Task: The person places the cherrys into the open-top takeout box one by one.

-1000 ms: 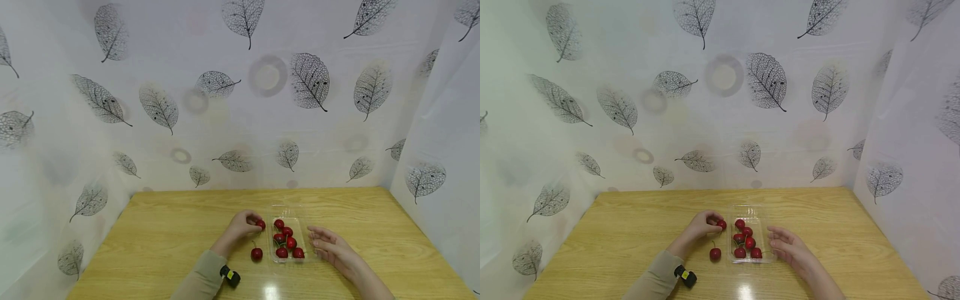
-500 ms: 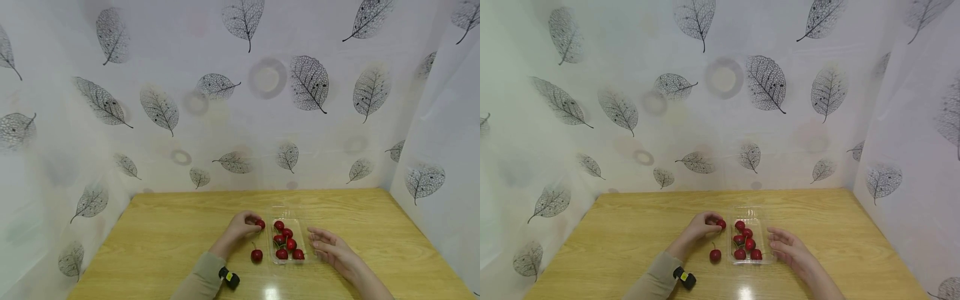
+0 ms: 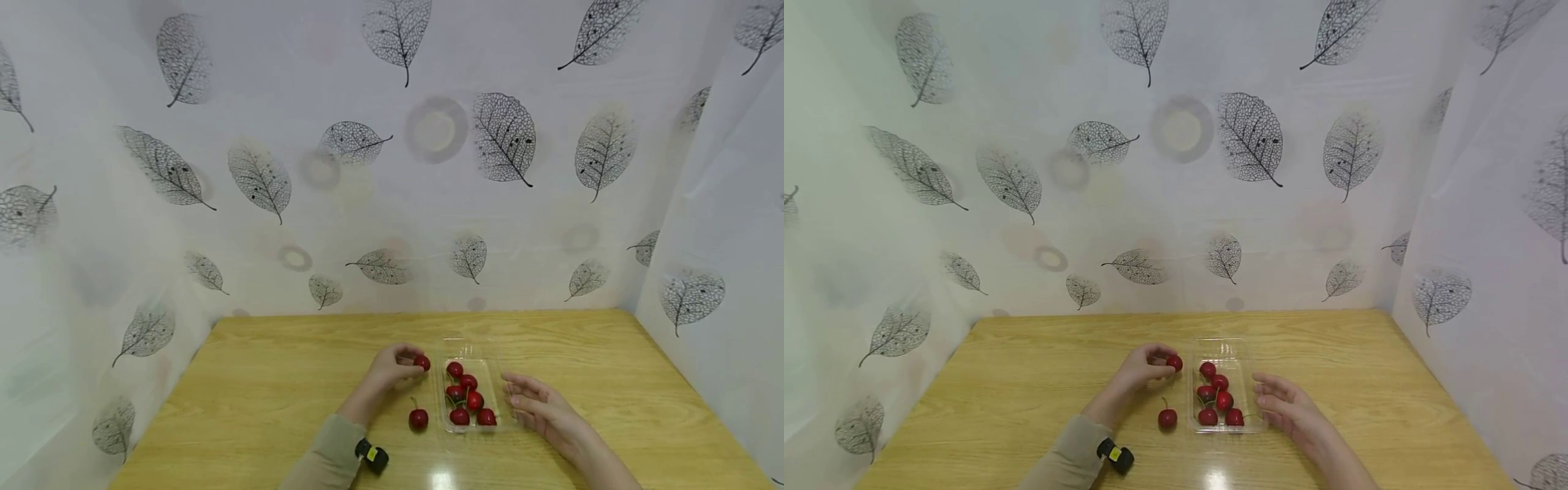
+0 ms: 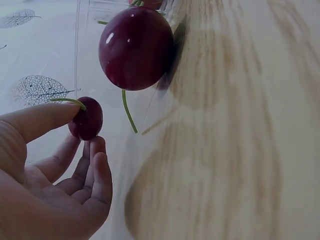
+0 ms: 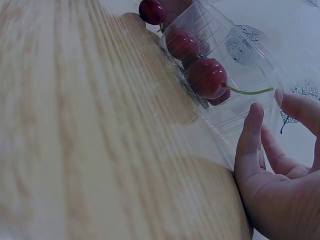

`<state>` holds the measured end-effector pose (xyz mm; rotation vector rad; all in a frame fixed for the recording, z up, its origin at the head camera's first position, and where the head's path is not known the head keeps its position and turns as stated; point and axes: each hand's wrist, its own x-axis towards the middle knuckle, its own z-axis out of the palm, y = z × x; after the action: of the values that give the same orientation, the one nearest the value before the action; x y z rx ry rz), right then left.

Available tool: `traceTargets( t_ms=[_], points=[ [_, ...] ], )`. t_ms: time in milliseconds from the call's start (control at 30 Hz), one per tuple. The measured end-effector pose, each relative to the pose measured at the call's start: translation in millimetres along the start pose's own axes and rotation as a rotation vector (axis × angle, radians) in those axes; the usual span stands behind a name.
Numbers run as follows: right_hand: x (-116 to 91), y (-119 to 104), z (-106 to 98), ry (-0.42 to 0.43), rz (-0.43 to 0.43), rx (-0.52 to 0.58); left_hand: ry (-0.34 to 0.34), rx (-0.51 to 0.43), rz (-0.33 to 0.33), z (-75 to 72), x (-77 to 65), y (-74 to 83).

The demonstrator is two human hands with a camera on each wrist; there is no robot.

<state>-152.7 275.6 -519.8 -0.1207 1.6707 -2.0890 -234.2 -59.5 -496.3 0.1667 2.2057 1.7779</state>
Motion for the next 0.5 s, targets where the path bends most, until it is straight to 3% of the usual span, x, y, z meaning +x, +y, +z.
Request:
traceTargets(
  t_ms=[267, 500],
  points=[
    [-0.2, 0.1, 0.8, 0.015, 0.011, -0.012, 0.003, -0.122, -0.047, 0.8, -6.7, 10.4],
    [0.3, 0.4, 0.3, 0.013, 0.008, -0.004, -0.009, 0.029, 0.045, -1.8, -10.1, 22.4]
  ],
)
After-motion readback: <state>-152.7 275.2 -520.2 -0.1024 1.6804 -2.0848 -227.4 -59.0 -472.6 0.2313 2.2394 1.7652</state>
